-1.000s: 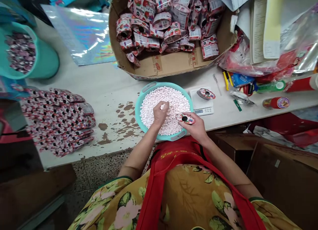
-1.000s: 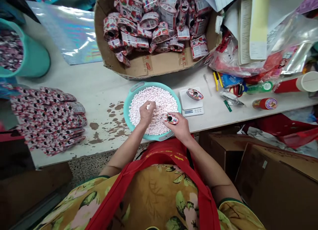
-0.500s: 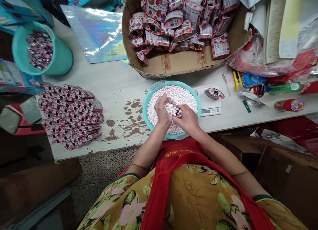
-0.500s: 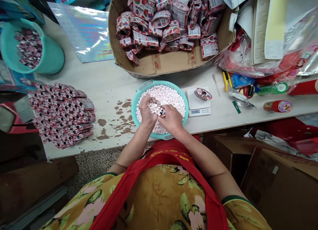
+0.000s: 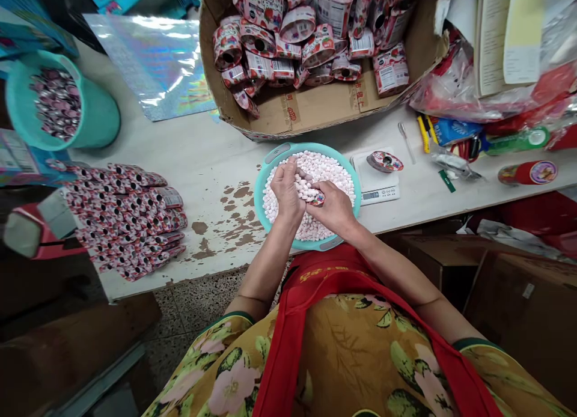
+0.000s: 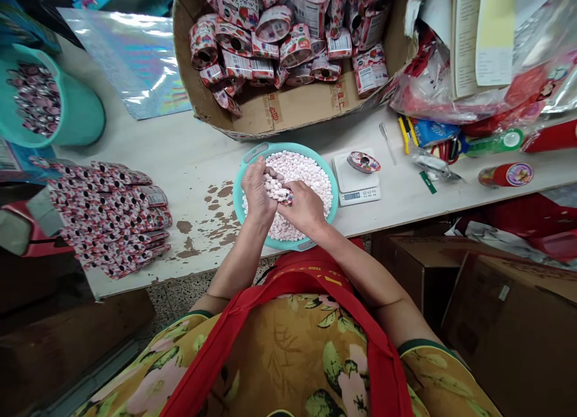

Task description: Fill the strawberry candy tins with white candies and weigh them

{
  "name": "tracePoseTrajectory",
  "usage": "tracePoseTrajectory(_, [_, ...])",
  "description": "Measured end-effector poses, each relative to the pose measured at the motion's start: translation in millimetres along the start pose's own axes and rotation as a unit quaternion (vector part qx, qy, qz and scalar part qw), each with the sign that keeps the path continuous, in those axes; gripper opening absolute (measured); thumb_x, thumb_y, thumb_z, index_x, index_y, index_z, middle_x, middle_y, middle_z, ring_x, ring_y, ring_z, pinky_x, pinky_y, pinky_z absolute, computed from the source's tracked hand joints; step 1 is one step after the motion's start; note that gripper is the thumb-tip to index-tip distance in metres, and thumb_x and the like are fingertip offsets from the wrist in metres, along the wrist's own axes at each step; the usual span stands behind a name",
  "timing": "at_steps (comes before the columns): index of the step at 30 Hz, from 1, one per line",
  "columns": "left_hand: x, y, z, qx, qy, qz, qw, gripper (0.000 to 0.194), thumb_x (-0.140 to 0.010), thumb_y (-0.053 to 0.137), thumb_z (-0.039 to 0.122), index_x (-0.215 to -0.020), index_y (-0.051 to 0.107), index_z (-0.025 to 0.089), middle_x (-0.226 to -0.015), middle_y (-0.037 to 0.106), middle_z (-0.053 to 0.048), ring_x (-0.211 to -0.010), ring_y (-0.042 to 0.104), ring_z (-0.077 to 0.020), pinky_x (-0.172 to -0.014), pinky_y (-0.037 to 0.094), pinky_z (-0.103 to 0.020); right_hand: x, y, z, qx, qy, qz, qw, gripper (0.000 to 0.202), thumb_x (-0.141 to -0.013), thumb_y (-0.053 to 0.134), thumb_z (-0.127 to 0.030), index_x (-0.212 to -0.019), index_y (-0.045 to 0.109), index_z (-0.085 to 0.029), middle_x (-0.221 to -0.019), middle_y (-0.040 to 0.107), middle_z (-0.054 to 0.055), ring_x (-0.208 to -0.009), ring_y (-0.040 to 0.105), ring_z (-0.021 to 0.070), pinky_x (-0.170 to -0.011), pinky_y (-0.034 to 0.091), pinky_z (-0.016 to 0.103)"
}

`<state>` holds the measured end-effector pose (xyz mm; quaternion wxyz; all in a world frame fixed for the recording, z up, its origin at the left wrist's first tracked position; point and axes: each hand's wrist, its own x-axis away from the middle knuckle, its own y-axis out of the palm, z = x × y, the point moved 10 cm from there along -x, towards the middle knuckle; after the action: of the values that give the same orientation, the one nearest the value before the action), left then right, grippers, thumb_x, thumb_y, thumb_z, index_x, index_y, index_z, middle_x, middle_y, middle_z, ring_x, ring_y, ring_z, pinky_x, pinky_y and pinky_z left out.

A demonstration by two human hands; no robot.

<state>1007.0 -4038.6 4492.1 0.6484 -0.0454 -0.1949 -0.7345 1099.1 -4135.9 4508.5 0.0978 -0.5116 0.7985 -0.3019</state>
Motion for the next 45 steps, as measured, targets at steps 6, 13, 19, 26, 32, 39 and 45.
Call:
tracePoseTrajectory(6, [2,6.2,6,-0.015,0.024,-0.002,1.000,0.041,-0.088,0.069,0.047,-0.068,0.045,0.020,-0.061,0.049,0.005,-0.053,0.050,-0.0081,-0.056,0.046,-0.023,0,-7,3,-0.009,0.000,0.016,1.000,0.029,-0.074,0.072,-0.027,-0.103,0.067,-0.023,-0.106,0.070,0.005,-0.100,0.066,0.0263,-0.081,0.051,0.036])
tracePoseTrajectory(13, [5,16.9,7,-0.025,0.007,-0.023,0.999,0.047,-0.086,0.070,0.057,-0.070,0.046,0.020,-0.061,0.048,0.005,-0.052,0.049,-0.0077,-0.053,0.044,-0.023,-4,-11,-1,0.025,0.000,0.005,1.000,0.029,-0.077,0.071,-0.029,-0.104,0.067,-0.021,-0.104,0.069,0.008,-0.097,0.064,0.0273,-0.078,0.050,0.036])
tracePoseTrajectory(19, [6,21.6,6,-0.007,-0.009,-0.033,0.999,0.050,-0.086,0.067,0.062,-0.069,0.048,0.019,-0.058,0.046,0.005,-0.050,0.047,-0.0075,-0.051,0.043,-0.023,-2,-14,1,-0.003,0.005,0.013,1.000,0.029,-0.076,0.070,-0.025,-0.105,0.068,-0.021,-0.106,0.070,0.008,-0.101,0.066,0.0277,-0.083,0.051,0.038])
tracePoseTrajectory(26, [17,31.6,18,-0.015,0.027,-0.044,0.999,0.053,-0.085,0.065,0.065,-0.069,0.044,0.019,-0.057,0.045,0.007,-0.047,0.046,-0.0052,-0.047,0.039,-0.020,5,-29,-2,-0.056,-0.022,0.070,0.996,0.028,-0.075,0.071,-0.021,-0.103,0.067,-0.022,-0.106,0.070,0.005,-0.102,0.065,0.0245,-0.086,0.051,0.036])
tracePoseTrajectory(32, [13,34.4,25,-0.030,0.046,-0.061,0.997,0.051,-0.088,0.065,0.062,-0.068,0.043,0.020,-0.053,0.039,0.009,-0.040,0.040,-0.0036,-0.041,0.032,-0.019,5,-23,-3,-0.098,-0.038,0.072,0.992,0.027,-0.076,0.071,-0.021,-0.103,0.066,-0.023,-0.104,0.069,0.005,-0.099,0.065,0.0233,-0.085,0.050,0.034])
tracePoseTrajectory(39, [24,42.8,30,-0.012,0.027,-0.103,0.994,0.055,-0.090,0.066,0.056,-0.061,0.038,0.019,-0.050,0.032,0.009,-0.036,0.032,-0.0025,-0.035,0.023,-0.020,7,-18,3,-0.174,-0.046,0.080,0.980,0.028,-0.073,0.074,-0.022,-0.100,0.068,-0.022,-0.100,0.069,0.003,-0.095,0.065,0.0221,-0.084,0.050,0.033])
tracePoseTrajectory(45, [1,20.8,40,0.032,-0.039,-0.088,0.995,0.054,-0.094,0.059,0.058,-0.063,0.037,0.019,-0.050,0.029,0.009,-0.035,0.029,-0.0024,-0.035,0.023,-0.018,12,-16,14,-0.275,-0.084,0.075,0.955,0.036,-0.074,0.076,-0.024,-0.109,0.070,-0.023,-0.110,0.069,0.004,-0.107,0.063,0.0217,-0.099,0.048,0.036])
